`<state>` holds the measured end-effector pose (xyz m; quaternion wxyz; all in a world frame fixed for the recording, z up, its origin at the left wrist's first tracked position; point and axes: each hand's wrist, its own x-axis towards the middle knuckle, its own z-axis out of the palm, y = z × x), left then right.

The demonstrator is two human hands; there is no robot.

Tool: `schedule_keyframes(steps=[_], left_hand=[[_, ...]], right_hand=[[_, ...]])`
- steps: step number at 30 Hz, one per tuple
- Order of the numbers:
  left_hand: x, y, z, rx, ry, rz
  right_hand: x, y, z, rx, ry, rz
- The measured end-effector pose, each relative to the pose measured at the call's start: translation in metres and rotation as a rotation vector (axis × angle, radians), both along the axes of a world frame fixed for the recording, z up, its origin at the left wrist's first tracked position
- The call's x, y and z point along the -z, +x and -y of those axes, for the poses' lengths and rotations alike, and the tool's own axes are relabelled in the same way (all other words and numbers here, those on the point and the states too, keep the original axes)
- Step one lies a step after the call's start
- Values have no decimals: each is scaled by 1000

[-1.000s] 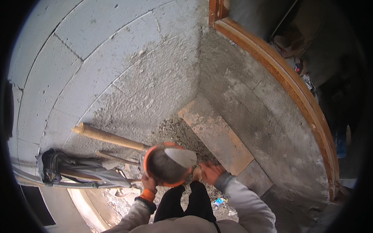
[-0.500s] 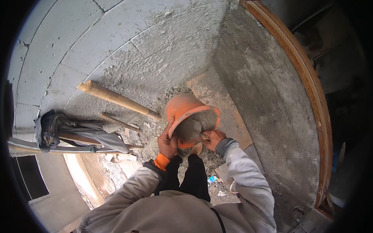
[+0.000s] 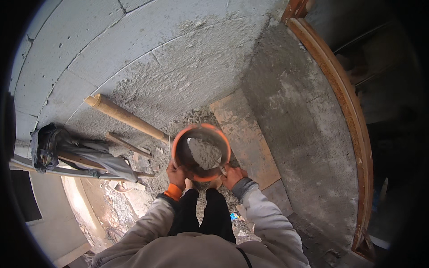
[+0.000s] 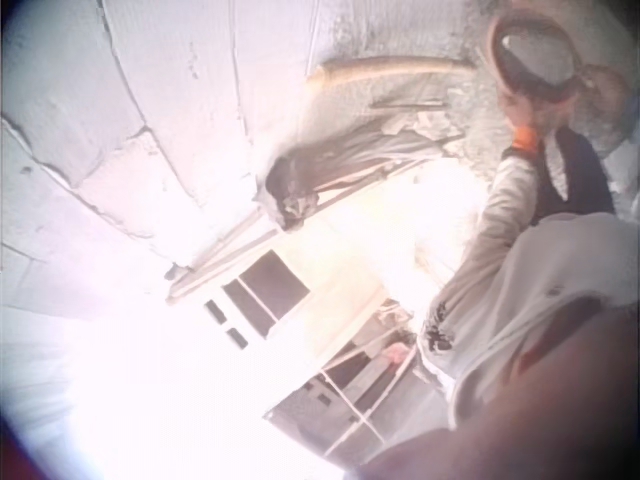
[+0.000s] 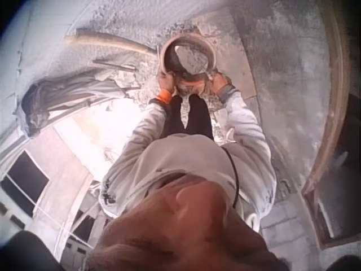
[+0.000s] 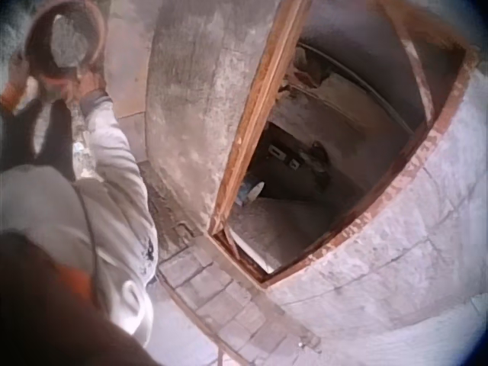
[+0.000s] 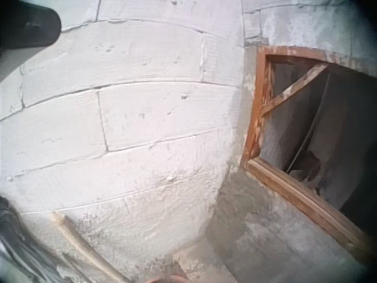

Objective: The person applies mortar to a wall using a trowel, scooping the mixture from a bucket and spreading it onto the surface.

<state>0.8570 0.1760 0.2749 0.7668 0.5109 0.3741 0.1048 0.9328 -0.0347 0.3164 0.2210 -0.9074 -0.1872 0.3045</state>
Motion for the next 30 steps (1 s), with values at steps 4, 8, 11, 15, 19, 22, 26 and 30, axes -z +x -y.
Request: schedule_keyframes(steps=[4, 8, 11, 15, 19, 22, 26, 30], left_hand=[[8, -12, -6, -218, -40, -48], [59, -47, -33, -199, 52, -143], [54, -50, -35, -231, 157, -125], [57, -50, -34, -245, 148, -125], [76, -61, -39, -248, 186, -148], [80, -70, -40, -254, 173, -156], [84, -69, -35, -193, 166, -201], [95, -71, -29, -218, 66, -212]], right_hand=[[-20, 16, -12, -150, 126, 93], [-79, 57, -23, -324, 435, -52], [-112, 112, -10, -355, 566, -149], [-120, 227, 63, 137, 639, -369], [-101, 249, 163, 661, 408, 576], [-59, 162, 203, 840, 545, 489], [-24, 162, 183, 614, 234, 458], [-25, 300, 127, 533, 167, 689]])
